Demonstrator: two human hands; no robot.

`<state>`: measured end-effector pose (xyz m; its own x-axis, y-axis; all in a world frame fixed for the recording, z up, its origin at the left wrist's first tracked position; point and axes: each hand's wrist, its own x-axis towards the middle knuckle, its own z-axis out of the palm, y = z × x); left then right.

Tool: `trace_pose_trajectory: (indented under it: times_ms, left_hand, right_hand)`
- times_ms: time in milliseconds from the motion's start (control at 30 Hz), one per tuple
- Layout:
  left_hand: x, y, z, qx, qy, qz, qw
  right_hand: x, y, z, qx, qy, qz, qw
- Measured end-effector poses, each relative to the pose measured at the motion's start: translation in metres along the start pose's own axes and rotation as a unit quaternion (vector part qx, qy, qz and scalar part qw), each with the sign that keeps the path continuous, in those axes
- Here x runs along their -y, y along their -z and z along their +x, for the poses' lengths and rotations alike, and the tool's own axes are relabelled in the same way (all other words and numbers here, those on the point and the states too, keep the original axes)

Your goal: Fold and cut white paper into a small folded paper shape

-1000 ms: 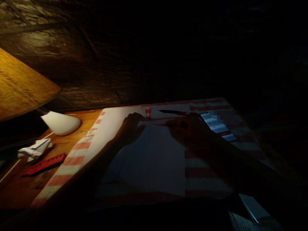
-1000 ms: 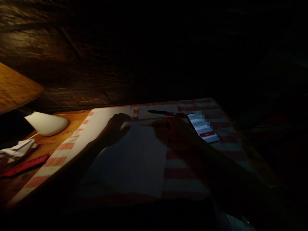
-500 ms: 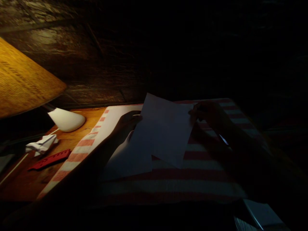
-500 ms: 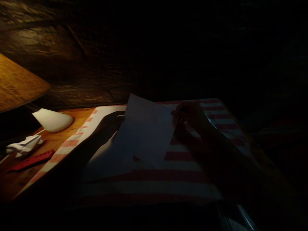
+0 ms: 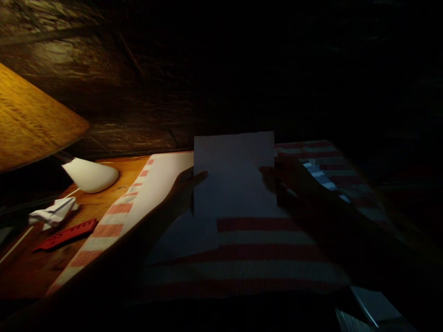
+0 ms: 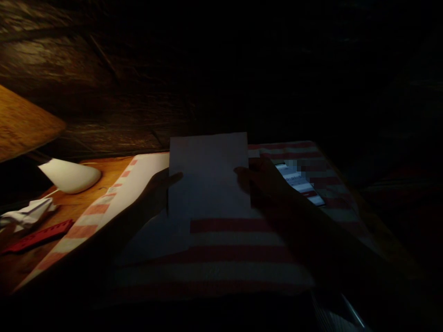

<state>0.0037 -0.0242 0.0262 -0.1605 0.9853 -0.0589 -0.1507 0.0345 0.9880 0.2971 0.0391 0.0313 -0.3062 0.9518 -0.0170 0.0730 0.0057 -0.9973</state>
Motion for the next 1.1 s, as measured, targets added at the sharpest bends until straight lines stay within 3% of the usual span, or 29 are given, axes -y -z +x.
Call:
trace_pose_trajectory:
  times_ms: [200, 300, 400, 500, 567, 600, 700, 867, 967, 1100]
  left_hand:
    - [0.003, 0.004, 0.000, -0.006, 0.038, -0.020, 0.999]
    - [0.003, 0.003, -0.002, 0.017, 0.055, -0.033, 0.998]
    - [0.005, -0.002, -0.007, 0.050, 0.080, -0.064, 0.993]
    - [0.006, -0.010, -0.014, 0.079, 0.097, -0.076, 0.989]
    - [0.006, -0.014, -0.019, 0.109, 0.111, -0.081, 0.985]
    - [0.005, -0.016, -0.022, 0.124, 0.121, -0.086, 0.981]
    - [0.004, -0.018, -0.026, 0.134, 0.148, -0.098, 0.975]
    - [0.006, -0.014, -0.020, 0.052, 0.100, -0.064, 0.992]
    - [0.006, -0.013, -0.014, 0.016, 0.074, -0.054, 0.996]
    - [0.002, -0.012, -0.009, -0.015, 0.039, -0.046, 0.998]
  right_hand:
    - [0.000, -0.002, 0.003, -0.034, 0.035, -0.035, 0.998]
    - [0.004, -0.003, -0.001, -0.053, 0.069, -0.012, 0.996]
    - [0.014, -0.009, -0.016, -0.005, 0.116, 0.022, 0.993]
    - [0.019, -0.021, -0.034, 0.108, 0.112, 0.027, 0.987]
    - [0.017, -0.030, -0.042, 0.098, 0.157, 0.024, 0.982]
    - [0.015, -0.034, -0.044, 0.129, 0.162, -0.009, 0.978]
    - [0.008, -0.042, -0.045, 0.137, 0.169, -0.033, 0.976]
    - [0.007, -0.033, -0.032, 0.021, 0.103, 0.009, 0.994]
    - [0.006, -0.019, -0.017, -0.077, 0.079, -0.060, 0.992]
    - [0.005, -0.002, -0.001, -0.070, 0.059, -0.103, 0.990]
